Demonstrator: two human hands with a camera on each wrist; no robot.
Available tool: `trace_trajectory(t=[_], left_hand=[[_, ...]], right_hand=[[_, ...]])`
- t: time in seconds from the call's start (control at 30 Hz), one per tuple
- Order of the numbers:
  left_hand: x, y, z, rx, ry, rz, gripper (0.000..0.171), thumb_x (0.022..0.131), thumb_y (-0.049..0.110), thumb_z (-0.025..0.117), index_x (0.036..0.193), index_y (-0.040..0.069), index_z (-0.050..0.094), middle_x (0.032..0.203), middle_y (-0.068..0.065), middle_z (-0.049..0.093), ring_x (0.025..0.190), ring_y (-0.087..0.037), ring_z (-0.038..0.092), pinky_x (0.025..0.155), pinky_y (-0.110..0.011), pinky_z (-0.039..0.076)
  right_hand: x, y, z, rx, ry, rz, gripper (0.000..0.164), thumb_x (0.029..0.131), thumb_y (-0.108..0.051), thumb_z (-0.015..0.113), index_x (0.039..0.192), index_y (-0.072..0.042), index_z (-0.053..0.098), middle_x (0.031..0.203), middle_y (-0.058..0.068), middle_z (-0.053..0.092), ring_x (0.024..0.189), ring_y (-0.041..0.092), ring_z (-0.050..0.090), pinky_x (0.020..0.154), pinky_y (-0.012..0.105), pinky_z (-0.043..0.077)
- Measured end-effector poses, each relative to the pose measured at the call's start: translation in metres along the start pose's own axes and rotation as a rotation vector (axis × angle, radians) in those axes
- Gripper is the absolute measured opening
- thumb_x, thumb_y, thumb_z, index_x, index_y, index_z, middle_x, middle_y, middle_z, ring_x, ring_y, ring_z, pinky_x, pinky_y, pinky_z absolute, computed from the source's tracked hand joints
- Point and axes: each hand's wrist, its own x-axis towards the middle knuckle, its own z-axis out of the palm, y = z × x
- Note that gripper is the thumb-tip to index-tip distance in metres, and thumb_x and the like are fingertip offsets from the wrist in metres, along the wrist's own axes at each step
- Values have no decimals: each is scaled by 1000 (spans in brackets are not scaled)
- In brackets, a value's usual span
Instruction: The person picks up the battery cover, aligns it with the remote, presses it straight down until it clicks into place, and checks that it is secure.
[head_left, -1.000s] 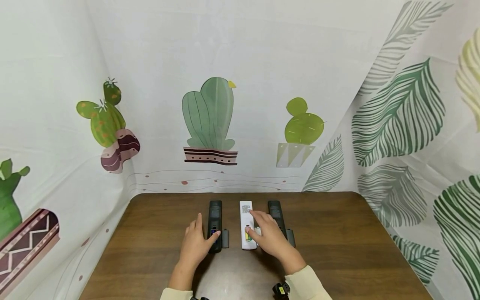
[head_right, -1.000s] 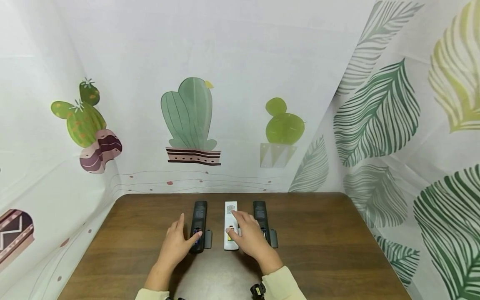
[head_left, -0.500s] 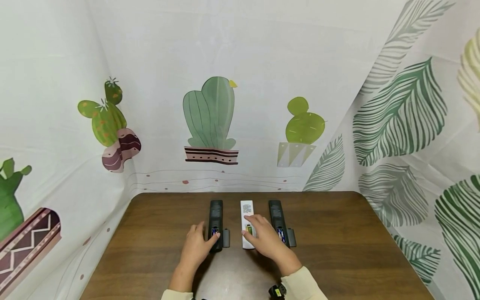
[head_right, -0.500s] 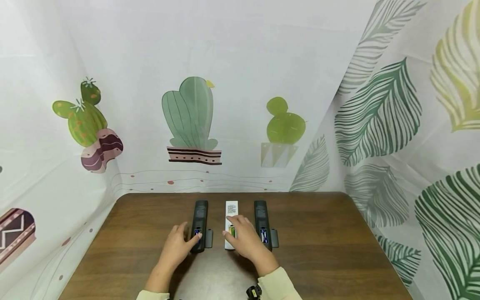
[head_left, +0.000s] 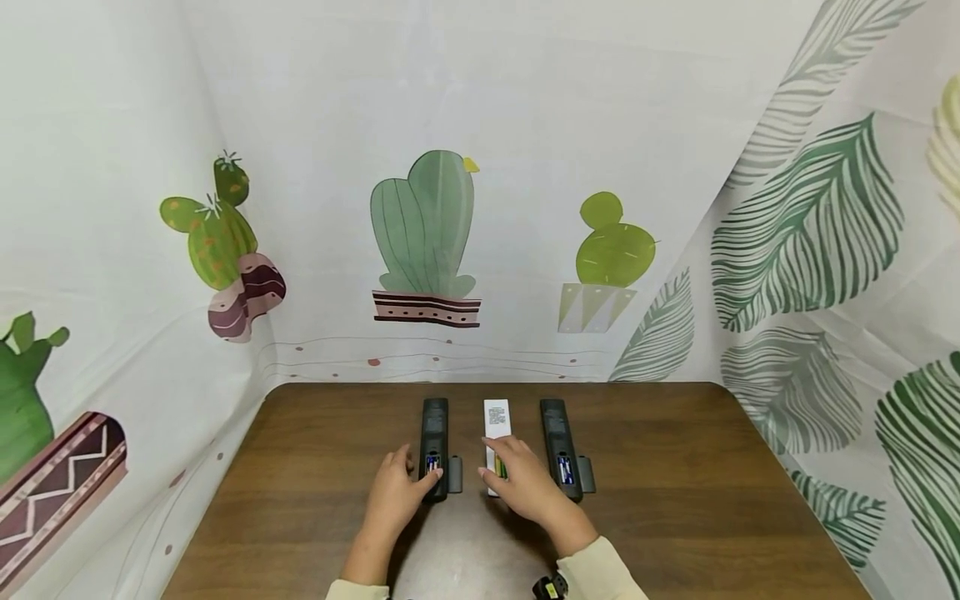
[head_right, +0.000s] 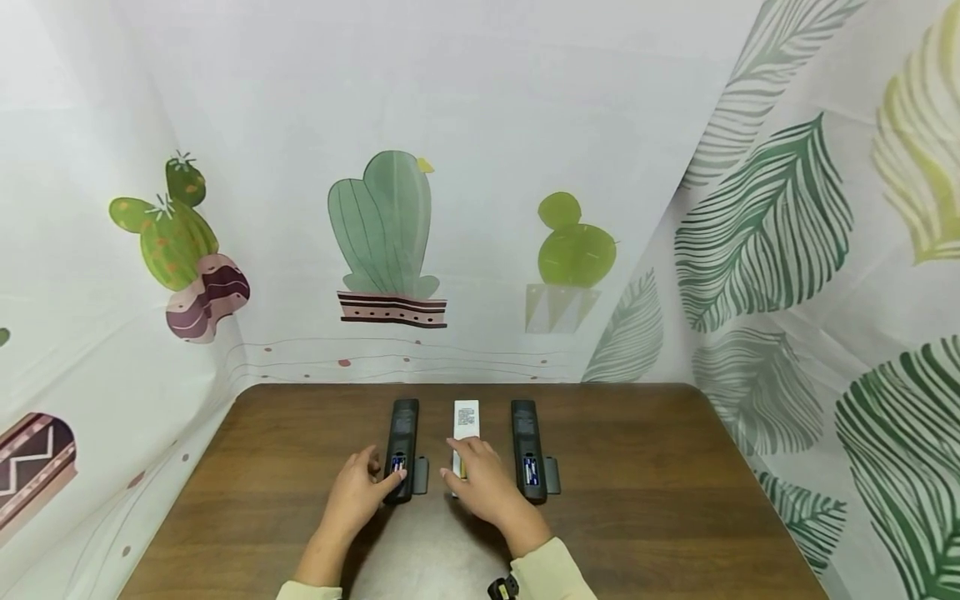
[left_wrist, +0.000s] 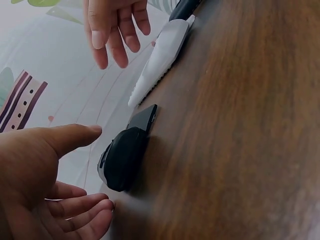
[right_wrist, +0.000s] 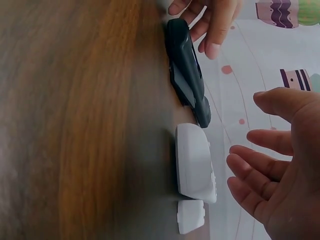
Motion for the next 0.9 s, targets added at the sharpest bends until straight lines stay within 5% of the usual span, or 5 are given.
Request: trace_trajectory(t=[0.9], left_hand=[[-3, -2, 6, 57, -12, -18, 79, 75, 41, 87, 127, -11, 59, 97, -15, 62, 83, -26, 62, 72, -44, 54]], right_hand=[[12, -14, 19, 12, -74, -40, 52, 97, -25, 66, 143, -3, 54, 128, 11, 60, 101, 19, 63, 84, 33, 55]])
